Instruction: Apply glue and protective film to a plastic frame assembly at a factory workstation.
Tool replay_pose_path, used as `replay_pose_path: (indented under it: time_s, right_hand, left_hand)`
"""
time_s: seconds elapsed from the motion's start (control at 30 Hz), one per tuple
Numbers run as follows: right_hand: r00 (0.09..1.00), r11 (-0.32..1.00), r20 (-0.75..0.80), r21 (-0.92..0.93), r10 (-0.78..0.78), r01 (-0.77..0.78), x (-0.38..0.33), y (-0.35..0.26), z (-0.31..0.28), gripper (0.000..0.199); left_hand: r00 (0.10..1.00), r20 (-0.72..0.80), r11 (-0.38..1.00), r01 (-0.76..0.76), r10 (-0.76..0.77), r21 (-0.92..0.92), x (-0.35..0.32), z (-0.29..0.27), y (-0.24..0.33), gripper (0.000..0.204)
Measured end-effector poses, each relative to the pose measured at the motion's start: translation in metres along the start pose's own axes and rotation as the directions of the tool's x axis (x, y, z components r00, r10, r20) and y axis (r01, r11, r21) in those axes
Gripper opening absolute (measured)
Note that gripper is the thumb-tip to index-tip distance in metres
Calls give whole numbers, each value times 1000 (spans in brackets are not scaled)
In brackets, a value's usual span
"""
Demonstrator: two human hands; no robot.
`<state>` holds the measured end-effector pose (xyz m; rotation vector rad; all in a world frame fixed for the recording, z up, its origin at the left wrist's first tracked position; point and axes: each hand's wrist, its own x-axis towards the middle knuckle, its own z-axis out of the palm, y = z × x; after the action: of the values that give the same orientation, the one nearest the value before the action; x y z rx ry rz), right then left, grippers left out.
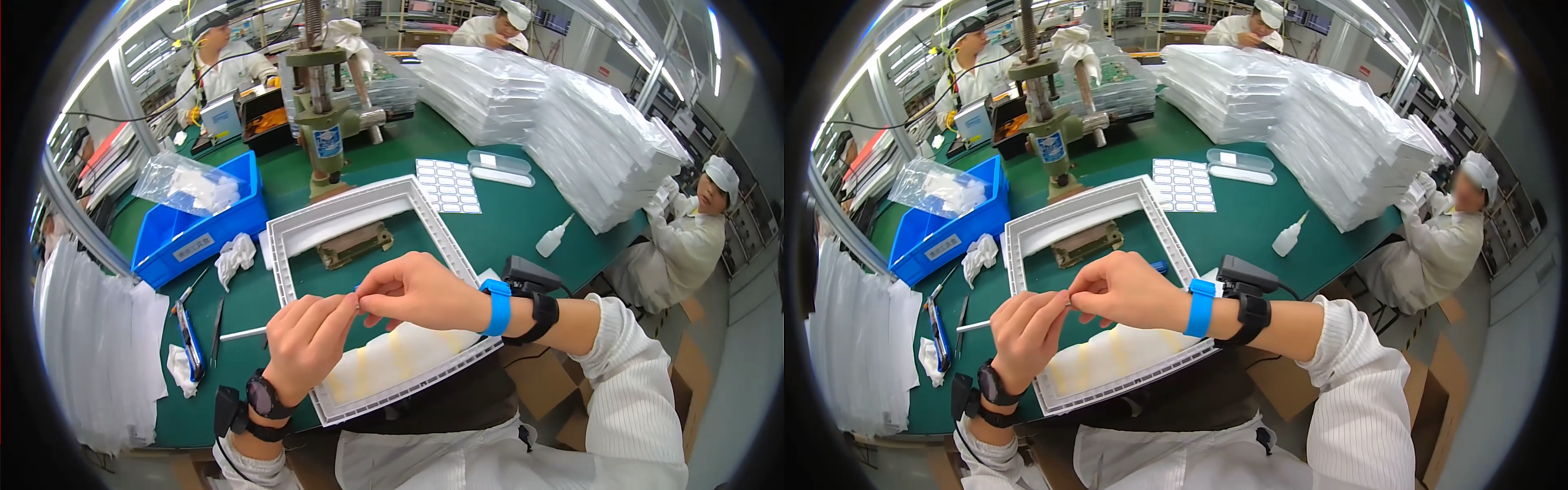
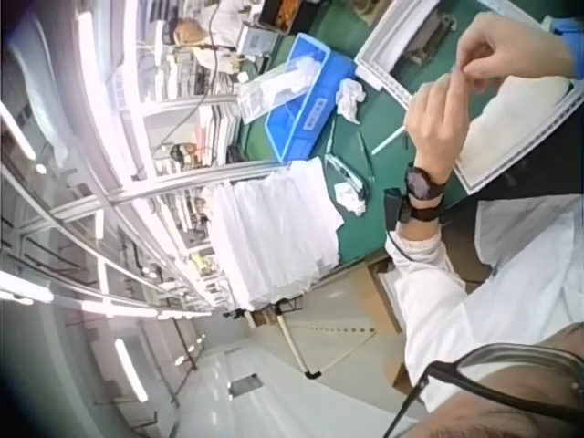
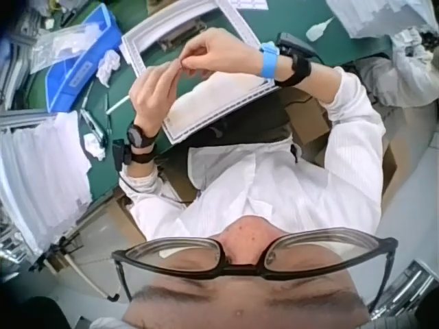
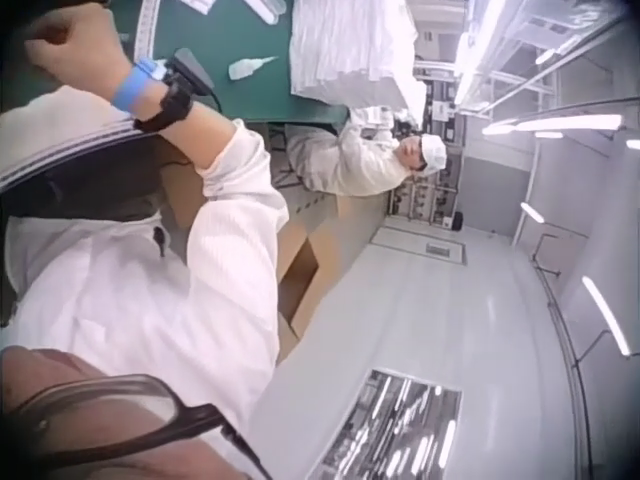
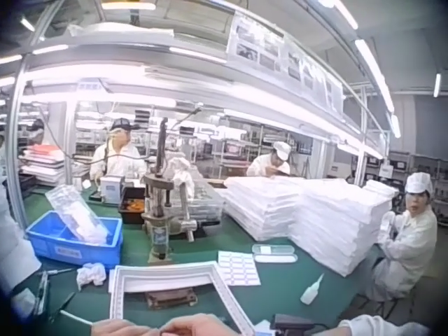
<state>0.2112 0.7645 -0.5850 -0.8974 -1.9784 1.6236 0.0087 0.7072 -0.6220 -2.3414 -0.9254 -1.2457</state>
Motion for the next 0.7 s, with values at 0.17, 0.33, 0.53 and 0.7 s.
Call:
replay_pose_path:
  time_s: [0.17,0.33,0.53,0.7]
  right_hand:
    - [1000,999,-16,-36,-3,3,-1,-1,-3,20]
    - [1000,1000,3,23,-15,15,-1,9,1,18]
    - [999,987,-36,157,-30,35,7,26,8,13]
    - [999,949,-45,312,-24,37,10,15,16,9]
  left_hand:
    - [1000,-8,1000,9,-9,26,0,4,-1,29]
    - [999,51,1000,4,-4,-7,-4,1,-1,30]
    - [996,83,998,-31,26,55,-10,3,-4,35]
    - [996,35,990,-83,79,117,-9,-4,-5,39]
